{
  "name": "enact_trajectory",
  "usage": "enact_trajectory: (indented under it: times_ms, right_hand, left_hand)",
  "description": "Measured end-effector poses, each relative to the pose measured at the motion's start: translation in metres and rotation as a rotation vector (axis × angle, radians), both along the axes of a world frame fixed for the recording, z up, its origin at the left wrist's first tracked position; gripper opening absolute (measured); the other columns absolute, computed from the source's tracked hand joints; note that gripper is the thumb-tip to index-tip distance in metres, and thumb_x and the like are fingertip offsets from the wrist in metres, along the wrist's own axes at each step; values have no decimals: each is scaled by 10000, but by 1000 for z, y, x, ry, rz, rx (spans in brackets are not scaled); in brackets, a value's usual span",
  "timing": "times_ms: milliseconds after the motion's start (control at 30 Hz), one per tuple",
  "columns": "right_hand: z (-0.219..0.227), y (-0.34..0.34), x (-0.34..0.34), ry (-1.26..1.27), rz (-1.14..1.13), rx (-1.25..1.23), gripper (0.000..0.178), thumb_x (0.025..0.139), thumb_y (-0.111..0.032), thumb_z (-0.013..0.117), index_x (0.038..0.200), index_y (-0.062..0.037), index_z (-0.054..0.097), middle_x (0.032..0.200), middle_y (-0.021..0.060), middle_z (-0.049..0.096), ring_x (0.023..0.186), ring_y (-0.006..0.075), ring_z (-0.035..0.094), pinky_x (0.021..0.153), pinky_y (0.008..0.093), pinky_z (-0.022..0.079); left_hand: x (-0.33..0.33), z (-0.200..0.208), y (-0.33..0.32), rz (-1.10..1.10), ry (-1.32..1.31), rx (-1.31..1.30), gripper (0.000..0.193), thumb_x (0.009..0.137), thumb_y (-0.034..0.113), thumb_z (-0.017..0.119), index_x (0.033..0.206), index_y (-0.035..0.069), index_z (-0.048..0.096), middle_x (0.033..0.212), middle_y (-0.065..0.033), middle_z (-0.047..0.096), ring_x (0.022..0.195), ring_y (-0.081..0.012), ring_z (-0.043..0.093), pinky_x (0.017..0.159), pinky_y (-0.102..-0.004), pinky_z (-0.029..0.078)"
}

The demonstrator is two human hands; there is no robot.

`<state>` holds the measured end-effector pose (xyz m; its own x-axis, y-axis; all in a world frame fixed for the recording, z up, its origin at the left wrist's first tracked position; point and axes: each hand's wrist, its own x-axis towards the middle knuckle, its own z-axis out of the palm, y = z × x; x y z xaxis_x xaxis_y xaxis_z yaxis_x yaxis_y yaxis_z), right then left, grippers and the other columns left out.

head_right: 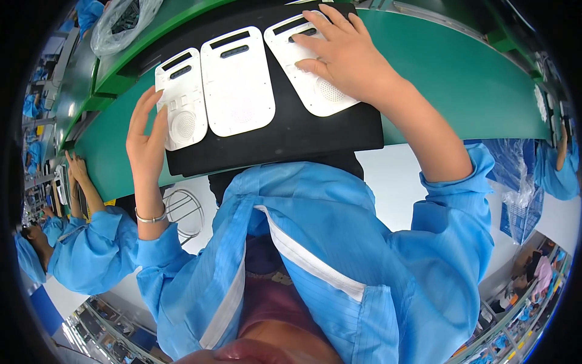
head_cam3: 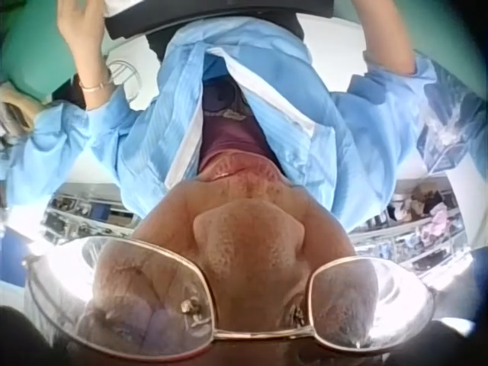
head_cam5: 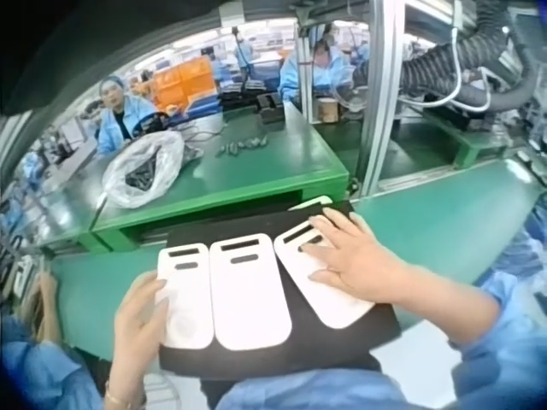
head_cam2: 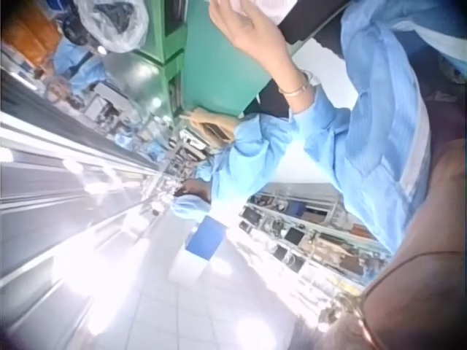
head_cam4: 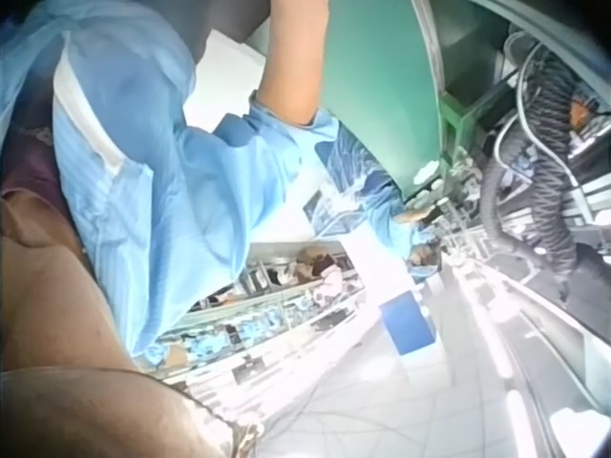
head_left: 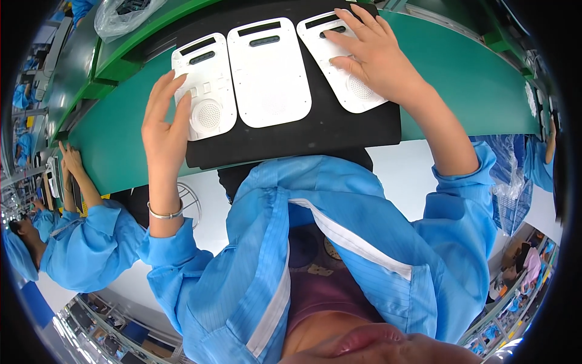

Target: The person assembles small green components into white plastic electronic housings by hand, placing them on a black pad.

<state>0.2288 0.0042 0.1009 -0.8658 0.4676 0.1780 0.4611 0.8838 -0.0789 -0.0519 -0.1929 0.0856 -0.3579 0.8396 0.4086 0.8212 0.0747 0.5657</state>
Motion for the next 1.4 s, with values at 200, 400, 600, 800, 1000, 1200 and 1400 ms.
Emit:
enact_trajectory:
  times_ms: [200,400,600,800,1000,1200,1400]
  right_hand:
    - [-1,1,0,18,-67,-10,451,895,-389,528,1219,-77,555,1364,214,387,1322,395,265,1071,512,224]
    - [-25,28,22,400,-218,83,340,901,-298,559,1185,-115,597,1155,100,610,1066,259,576,928,340,445]
    - [-15,21,48,450,-618,-558,397,873,-271,572,1213,-66,558,919,77,654,752,173,648,707,283,518]
    - [-13,20,50,425,-640,-991,582,832,-290,621,1285,38,458,864,114,611,669,123,597,602,250,504]
    - [12,1,43,644,-436,-1222,742,815,-272,651,1326,149,316,814,78,589,667,90,566,509,175,435]
    - [45,-40,-25,612,-250,-1440,647,804,-223,692,1310,48,392,815,56,584,714,134,600,602,236,507]
    - [46,-76,-128,425,-14,-1616,488,831,-167,650,1246,7,460,802,41,599,694,111,585,649,234,490]
  left_hand:
    - [-7,-20,-30,106,-389,17,324,875,82,595,1190,7,576,1222,-151,570,1170,-234,520,980,-339,403]
    - [-9,-29,-57,148,-664,-58,397,905,93,561,1287,11,491,1173,-139,585,1118,-200,540,954,-311,414]
    - [-5,-33,-74,131,-828,-90,408,904,83,547,1300,10,479,1171,-125,578,1064,-177,544,912,-293,421]
    - [3,-26,-73,146,-813,-75,409,894,52,532,1297,-2,478,1227,-148,552,1164,-214,505,975,-315,389]
    - [-8,-13,-78,158,-1046,187,404,906,28,483,1306,-18,450,1252,-175,535,1162,-213,515,957,-309,415]
    - [-30,1,-114,253,-1259,729,403,932,77,436,1322,-13,394,1238,-173,532,1124,-244,544,952,-353,452]
    - [-60,-8,-160,318,-1360,959,290,903,78,476,1162,-50,501,1166,-153,589,1082,-245,571,959,-368,442]
